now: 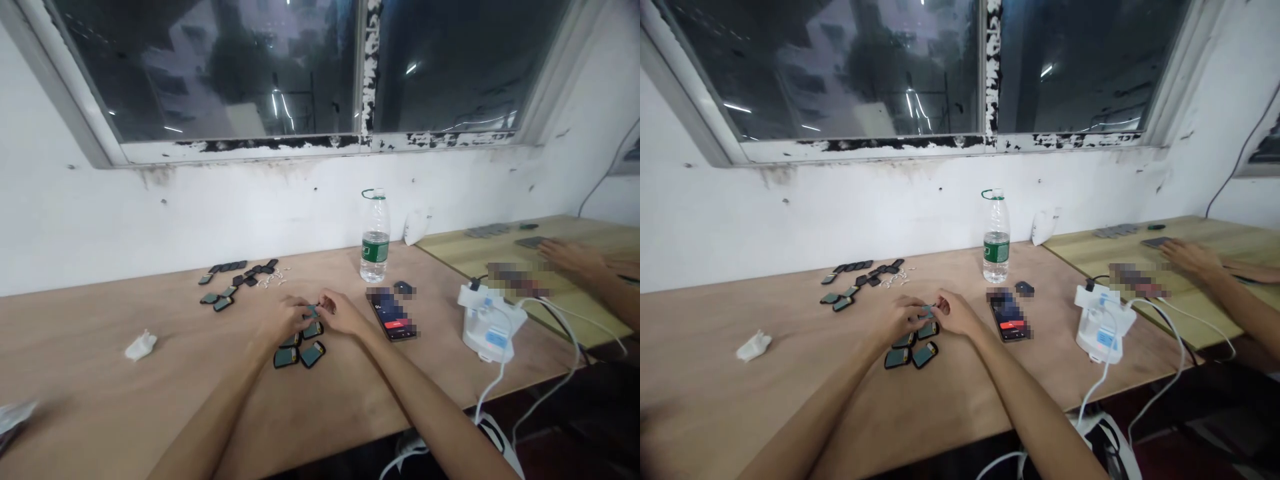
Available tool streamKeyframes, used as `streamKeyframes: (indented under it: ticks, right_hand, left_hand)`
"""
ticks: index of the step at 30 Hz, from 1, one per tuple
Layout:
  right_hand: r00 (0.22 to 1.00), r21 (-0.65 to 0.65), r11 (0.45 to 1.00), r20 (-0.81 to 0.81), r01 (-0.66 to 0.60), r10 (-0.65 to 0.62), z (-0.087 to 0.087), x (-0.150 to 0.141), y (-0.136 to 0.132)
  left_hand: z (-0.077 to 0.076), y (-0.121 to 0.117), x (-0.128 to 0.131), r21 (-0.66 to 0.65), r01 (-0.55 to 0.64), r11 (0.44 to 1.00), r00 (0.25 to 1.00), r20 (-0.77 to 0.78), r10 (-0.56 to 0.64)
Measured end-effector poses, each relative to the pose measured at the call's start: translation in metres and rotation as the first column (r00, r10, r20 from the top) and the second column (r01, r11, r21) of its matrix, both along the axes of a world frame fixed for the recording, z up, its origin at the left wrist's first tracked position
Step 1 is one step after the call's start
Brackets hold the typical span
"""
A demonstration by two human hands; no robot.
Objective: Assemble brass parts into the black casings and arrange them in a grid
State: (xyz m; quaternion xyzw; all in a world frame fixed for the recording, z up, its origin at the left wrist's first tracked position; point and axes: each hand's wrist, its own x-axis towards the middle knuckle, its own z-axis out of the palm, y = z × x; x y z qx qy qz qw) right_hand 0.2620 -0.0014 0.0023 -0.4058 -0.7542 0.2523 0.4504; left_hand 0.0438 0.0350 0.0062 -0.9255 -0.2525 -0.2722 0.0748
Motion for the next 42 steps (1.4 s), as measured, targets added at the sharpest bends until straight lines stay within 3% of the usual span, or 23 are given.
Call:
streamKeyframes:
  ticks: [6,14,22,28,33,36,40,42]
  right_hand:
    - [0.997,0.074,0.994,-0.006,0.077,-0.077,-0.005,0.001,0.006]
    - [0.977,-0.007,0.989,-0.155,0.149,-0.148,-0.003,0.015,0.015]
    - [0.985,-0.050,0.988,0.105,0.145,-0.140,-0.012,0.018,0.017]
    - [0.942,0.130,0.979,0.278,0.155,-0.186,-0.019,0.019,0.019]
    - [0.948,0.192,0.967,0.237,0.167,-0.211,-0.010,0.017,0.014]
    - [0.967,0.177,0.980,0.217,0.094,-0.132,-0.001,0.013,0.005]
    - [0.935,0.116,0.989,0.352,-0.090,0.044,0.008,0.010,-0.009]
    - [0.906,0.084,0.990,0.418,-0.115,0.070,0.010,0.010,-0.014]
  left_hand:
    - [-0.003,0.007,0.003,-0.113,-0.052,0.992,0.999,0.000,0.052]
    - [-0.006,0.018,-0.001,-0.348,-0.144,0.926,0.988,-0.007,0.151]
    - [-0.002,0.015,-0.002,-0.405,-0.216,0.888,0.976,-0.064,0.209]
    - [0.007,0.008,0.000,-0.421,-0.248,0.872,0.968,-0.090,0.232]
    - [0.012,0.003,0.000,-0.432,-0.242,0.869,0.970,-0.094,0.223]
    - [0.018,-0.002,-0.002,-0.445,-0.218,0.868,0.974,-0.046,0.221]
    - [0.026,-0.015,-0.006,-0.463,-0.182,0.868,0.964,0.091,0.251]
    - [0.026,-0.022,-0.008,-0.471,-0.140,0.871,0.976,0.083,0.201]
